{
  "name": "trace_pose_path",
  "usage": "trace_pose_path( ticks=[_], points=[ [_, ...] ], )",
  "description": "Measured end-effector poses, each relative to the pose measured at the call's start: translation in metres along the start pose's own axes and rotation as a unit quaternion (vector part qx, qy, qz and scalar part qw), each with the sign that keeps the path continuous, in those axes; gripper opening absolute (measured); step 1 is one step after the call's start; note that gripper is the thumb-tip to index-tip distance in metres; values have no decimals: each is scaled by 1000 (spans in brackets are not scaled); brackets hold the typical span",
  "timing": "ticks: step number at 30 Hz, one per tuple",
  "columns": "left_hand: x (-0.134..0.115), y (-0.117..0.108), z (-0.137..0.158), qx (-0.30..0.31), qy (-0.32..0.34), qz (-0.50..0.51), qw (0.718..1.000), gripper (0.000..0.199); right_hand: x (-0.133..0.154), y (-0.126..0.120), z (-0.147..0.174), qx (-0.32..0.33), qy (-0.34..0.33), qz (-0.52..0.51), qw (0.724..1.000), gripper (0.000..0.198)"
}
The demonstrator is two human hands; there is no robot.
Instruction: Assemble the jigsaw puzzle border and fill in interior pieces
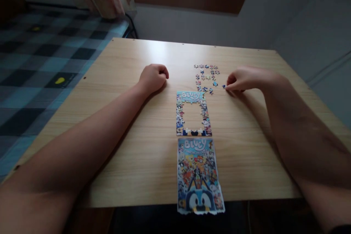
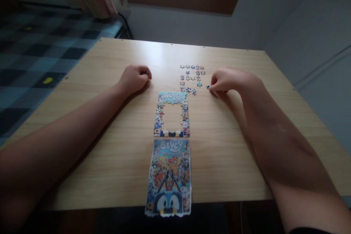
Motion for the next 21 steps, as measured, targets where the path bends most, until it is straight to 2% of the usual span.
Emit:
trace_pose_path(
  ticks=[3,9,14,16,19,21],
  points=[
    [1,0,-1,-5,-4,16,1000,25,4,0,5,-9,0,7,1000,21],
    [3,-1,-1,-17,-3,37,999,23,12,-5,12,-73,-6,39,997,26],
    [3,-2,1,-29,10,23,999,22,22,-11,23,-143,-51,29,988,25],
    [-6,-4,5,-52,49,-11,997,21,38,-12,35,-193,-93,43,976,23],
    [-38,-4,22,-99,181,-80,975,22,72,-7,59,-281,-169,58,943,19],
    [-63,-2,38,-93,263,-95,956,22,96,5,76,-305,-232,53,922,19]
  ],
)
Point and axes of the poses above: each hand's wrist, its own z-axis away from the middle knuckle, its own y-axis out of the palm, x = y × z, the point moved 6 cm from there along -z, towards the middle knuckle, and after that the axes turned 5 degrees about x, right-handed, at the moved point
